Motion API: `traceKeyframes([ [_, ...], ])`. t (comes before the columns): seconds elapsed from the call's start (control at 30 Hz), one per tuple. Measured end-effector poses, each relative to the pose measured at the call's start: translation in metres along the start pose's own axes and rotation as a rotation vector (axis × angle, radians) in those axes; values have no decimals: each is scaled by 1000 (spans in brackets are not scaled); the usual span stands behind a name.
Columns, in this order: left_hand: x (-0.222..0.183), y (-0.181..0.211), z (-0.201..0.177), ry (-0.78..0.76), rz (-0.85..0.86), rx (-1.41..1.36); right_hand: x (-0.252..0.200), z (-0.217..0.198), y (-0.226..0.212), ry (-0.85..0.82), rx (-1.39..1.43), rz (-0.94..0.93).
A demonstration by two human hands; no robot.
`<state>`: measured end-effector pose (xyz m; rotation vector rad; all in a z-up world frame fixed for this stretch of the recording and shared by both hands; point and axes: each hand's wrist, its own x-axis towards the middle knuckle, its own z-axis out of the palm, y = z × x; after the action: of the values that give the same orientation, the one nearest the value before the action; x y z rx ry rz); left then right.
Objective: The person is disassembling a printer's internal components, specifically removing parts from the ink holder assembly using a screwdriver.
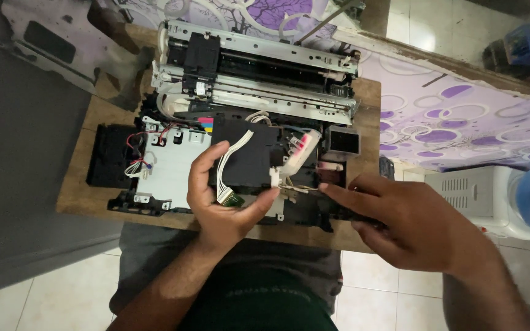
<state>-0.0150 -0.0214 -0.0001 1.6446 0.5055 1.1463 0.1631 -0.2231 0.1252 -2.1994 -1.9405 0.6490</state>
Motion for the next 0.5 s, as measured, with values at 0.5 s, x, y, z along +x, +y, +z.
traceKeyframes([
  [0.5, -1, 2, 3, -36, 9, -22, 12, -18, -10, -179, -324, 150],
])
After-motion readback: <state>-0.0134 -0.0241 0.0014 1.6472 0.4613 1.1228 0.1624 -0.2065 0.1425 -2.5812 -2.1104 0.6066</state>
